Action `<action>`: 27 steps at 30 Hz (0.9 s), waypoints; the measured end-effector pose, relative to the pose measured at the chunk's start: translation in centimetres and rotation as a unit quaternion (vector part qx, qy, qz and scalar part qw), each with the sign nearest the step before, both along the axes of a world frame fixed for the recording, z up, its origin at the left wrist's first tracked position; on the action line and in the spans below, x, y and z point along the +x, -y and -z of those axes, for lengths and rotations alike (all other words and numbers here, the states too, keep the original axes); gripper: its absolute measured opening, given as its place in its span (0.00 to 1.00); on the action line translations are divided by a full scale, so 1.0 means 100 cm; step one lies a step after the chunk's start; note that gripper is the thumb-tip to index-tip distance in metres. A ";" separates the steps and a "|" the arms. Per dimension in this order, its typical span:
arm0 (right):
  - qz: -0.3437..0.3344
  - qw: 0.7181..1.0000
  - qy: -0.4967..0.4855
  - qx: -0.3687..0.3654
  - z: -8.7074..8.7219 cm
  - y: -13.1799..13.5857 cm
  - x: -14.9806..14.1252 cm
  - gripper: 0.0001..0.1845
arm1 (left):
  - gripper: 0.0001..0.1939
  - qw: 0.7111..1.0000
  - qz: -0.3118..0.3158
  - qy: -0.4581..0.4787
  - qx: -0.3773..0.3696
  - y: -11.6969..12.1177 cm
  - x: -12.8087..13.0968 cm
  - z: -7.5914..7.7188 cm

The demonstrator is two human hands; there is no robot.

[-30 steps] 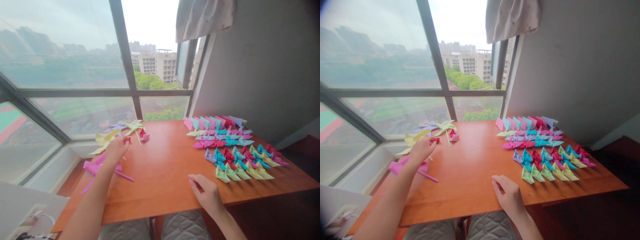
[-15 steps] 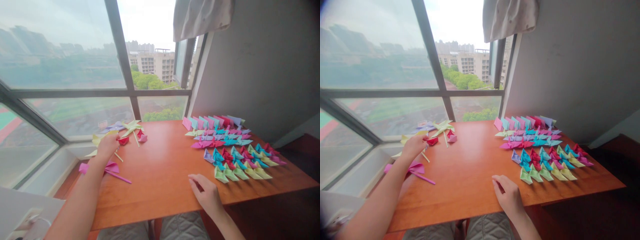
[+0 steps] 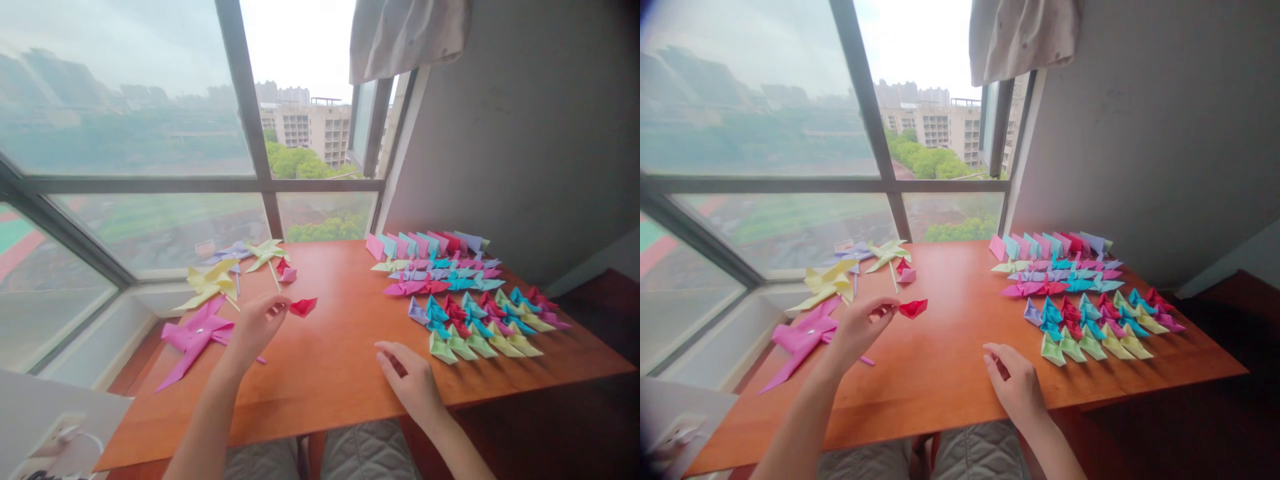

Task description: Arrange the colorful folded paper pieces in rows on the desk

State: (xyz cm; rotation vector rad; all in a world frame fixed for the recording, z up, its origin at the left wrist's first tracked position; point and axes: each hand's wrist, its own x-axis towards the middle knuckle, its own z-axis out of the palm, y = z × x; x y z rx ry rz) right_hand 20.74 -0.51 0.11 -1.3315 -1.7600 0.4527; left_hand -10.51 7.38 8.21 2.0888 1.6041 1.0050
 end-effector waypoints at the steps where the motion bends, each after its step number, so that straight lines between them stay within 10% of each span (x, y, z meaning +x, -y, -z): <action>1: -0.003 1.000 -0.008 -0.007 -0.002 0.000 -0.002 0.12 | 0.10 1.000 0.023 0.014 -0.001 0.008 0.011 0.003; 10: -0.054 0.998 -0.038 -0.002 -0.013 -0.002 -0.023 0.11 | 0.10 0.985 0.161 0.029 -0.062 0.050 0.060 0.031; 18: -0.057 0.998 -0.005 0.011 -0.017 0.007 -0.014 0.09 | 0.10 0.986 0.132 0.073 -0.065 0.059 0.060 0.044; 27: 0.275 0.950 0.100 0.106 -0.049 0.020 0.133 0.13 | 0.10 0.990 0.095 0.066 -0.085 0.061 0.043 0.061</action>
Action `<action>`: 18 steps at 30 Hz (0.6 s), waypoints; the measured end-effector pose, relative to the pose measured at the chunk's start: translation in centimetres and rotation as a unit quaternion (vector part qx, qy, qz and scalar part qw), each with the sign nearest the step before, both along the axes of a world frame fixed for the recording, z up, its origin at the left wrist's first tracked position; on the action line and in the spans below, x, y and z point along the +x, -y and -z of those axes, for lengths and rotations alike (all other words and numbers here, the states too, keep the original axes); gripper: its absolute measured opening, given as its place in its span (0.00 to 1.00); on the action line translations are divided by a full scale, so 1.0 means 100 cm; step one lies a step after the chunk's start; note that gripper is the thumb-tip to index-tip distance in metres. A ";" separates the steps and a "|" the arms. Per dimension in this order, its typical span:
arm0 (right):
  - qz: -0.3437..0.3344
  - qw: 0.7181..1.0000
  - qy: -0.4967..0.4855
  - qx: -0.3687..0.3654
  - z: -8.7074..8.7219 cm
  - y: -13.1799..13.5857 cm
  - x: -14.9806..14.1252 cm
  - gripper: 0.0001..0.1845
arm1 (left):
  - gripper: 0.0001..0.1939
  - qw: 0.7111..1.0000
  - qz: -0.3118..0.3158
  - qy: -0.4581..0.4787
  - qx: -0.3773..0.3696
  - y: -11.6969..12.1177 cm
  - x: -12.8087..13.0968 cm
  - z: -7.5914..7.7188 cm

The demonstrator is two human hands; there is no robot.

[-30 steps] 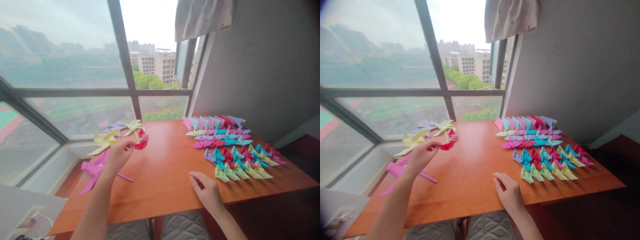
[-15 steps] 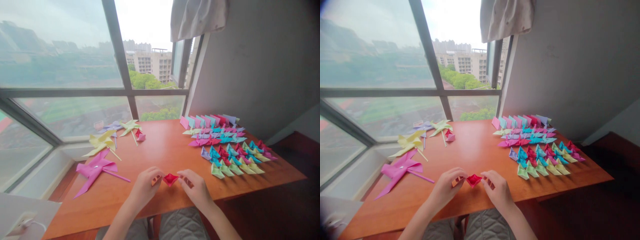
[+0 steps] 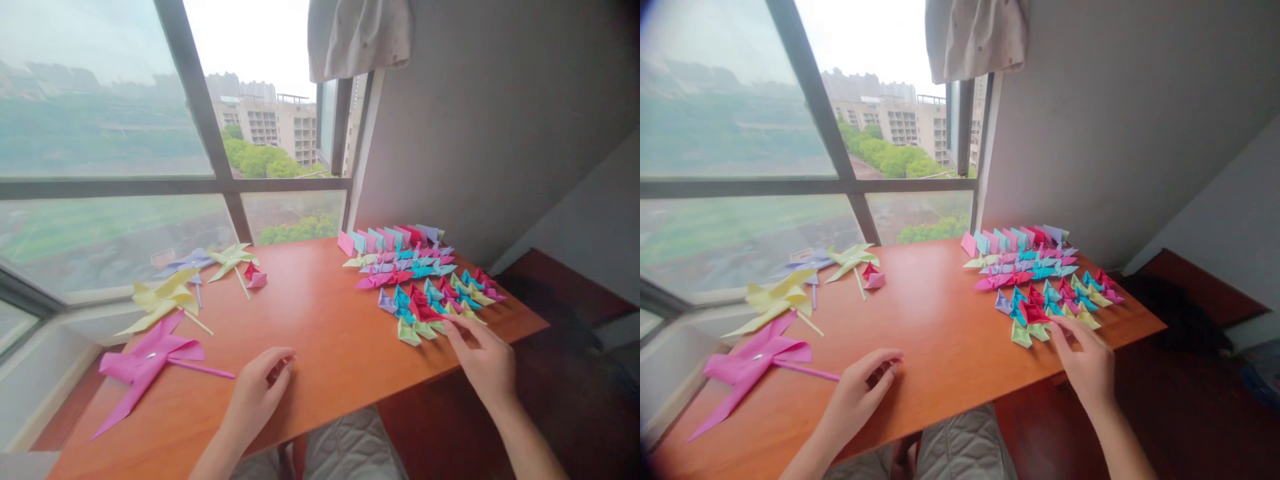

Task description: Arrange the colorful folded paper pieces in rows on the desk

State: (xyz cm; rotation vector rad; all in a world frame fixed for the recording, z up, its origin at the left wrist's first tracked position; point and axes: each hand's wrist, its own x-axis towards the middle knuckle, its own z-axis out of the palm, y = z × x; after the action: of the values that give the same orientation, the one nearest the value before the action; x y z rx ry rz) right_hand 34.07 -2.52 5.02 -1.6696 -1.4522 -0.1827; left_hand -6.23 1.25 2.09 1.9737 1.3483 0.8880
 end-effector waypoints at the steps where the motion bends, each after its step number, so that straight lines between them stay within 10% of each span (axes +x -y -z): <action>1: 0.059 0.998 0.001 -0.002 -0.001 0.002 0.023 0.15 | 0.10 1.000 0.002 -0.001 0.001 0.000 0.001 0.000; 8: 0.267 0.960 -0.052 -0.071 0.023 0.014 0.138 0.19 | 0.10 1.000 -0.003 -0.002 0.015 -0.001 0.001 -0.001; 18: 0.281 0.948 -0.077 -0.127 0.058 0.003 0.156 0.23 | 0.10 1.000 -0.005 0.000 0.013 -0.002 0.000 0.000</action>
State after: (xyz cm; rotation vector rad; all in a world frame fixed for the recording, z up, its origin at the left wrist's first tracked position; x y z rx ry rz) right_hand 49.63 -2.81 -0.79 -2.2294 -0.8803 -0.1758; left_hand -6.26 1.41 2.10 1.9871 1.3546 0.9144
